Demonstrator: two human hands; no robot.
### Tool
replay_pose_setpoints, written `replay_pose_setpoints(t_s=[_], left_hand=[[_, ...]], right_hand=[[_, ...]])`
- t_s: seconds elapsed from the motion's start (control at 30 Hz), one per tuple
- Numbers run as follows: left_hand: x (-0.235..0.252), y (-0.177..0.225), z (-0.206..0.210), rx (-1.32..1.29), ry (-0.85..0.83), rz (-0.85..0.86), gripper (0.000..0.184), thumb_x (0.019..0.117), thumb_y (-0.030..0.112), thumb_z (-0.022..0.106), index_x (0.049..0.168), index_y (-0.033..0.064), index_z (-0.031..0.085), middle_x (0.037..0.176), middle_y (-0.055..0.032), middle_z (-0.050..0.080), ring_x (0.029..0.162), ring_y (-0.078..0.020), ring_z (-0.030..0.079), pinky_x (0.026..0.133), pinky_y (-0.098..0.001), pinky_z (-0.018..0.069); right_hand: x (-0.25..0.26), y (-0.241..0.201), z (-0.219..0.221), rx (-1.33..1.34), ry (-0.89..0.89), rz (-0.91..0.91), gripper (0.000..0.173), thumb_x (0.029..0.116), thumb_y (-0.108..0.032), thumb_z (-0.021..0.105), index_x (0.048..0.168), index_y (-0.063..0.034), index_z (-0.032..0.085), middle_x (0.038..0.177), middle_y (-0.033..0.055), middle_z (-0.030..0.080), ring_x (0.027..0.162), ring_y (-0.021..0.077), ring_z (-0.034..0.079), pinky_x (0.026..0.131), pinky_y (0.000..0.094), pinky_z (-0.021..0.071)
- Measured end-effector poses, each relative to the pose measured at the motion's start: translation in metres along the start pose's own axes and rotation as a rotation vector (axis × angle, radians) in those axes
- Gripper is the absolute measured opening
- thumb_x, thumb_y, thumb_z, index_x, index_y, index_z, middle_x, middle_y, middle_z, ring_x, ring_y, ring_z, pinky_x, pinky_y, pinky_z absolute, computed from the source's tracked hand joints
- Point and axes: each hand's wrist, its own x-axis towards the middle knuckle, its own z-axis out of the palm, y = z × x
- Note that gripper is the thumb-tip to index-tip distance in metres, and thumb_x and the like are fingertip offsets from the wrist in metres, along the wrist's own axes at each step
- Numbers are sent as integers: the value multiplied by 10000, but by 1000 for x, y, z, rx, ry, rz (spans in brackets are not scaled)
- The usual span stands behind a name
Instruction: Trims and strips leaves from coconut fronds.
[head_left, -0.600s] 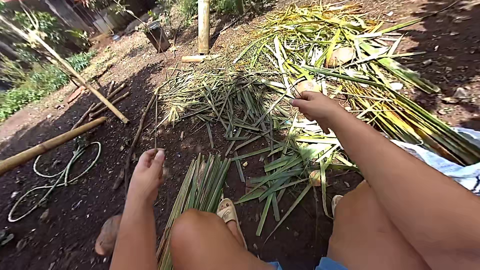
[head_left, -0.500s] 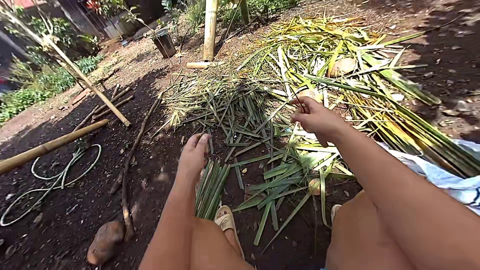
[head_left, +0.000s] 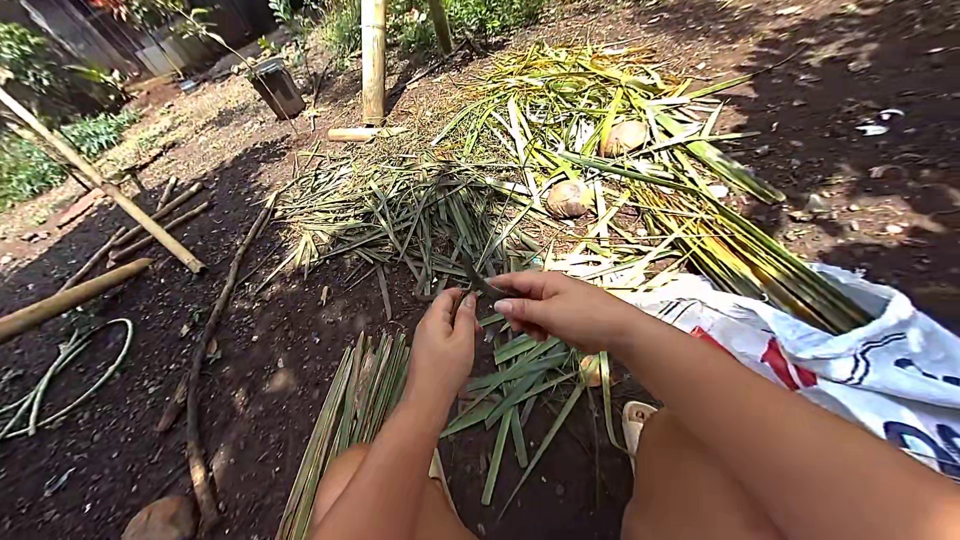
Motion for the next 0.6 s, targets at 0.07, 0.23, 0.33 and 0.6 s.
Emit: replay_pose_setpoints(t_s=[0.07, 0.23, 0.33, 0.6], left_hand=[[-1, -1, 2, 147, 16, 38, 291, 1082, 269, 480, 1224, 87, 657, 794, 48, 645, 685, -35, 595, 666, -236, 512], [-5, -6, 1, 269, 26, 95, 304, 1090, 291, 461, 1191, 102, 677, 794, 35, 653, 706, -63, 620, 698, -282, 535], [-10, -5, 0, 279, 18, 97, 301, 1089, 297, 467, 1167, 99, 680, 810, 31, 656, 708, -67, 616, 697, -282, 530], [-15, -7, -2, 333, 30, 151, 334, 1092, 296, 464, 1207, 71, 682, 861, -20, 690, 752, -104, 660, 728, -300, 557]], right_hand=[[2, 2, 3, 13, -14, 11, 365, 1057, -214, 581, 1411, -126, 591, 800, -12, 624, 609, 43, 534, 567, 186, 448], [6, 4, 8, 19, -12, 33, 356, 1056, -203, 586, 1401, -116, 605, 784, -13, 610, 592, 34, 508, 547, 174, 419], [7, 5, 10, 31, -24, 34, 335, 1060, -195, 575, 1379, -101, 614, 762, -22, 589, 576, 25, 483, 535, 170, 398], [5, 1, 7, 34, 65, 50, 335, 1071, -172, 547, 1394, -109, 610, 738, -8, 561, 559, 38, 465, 514, 172, 379]])
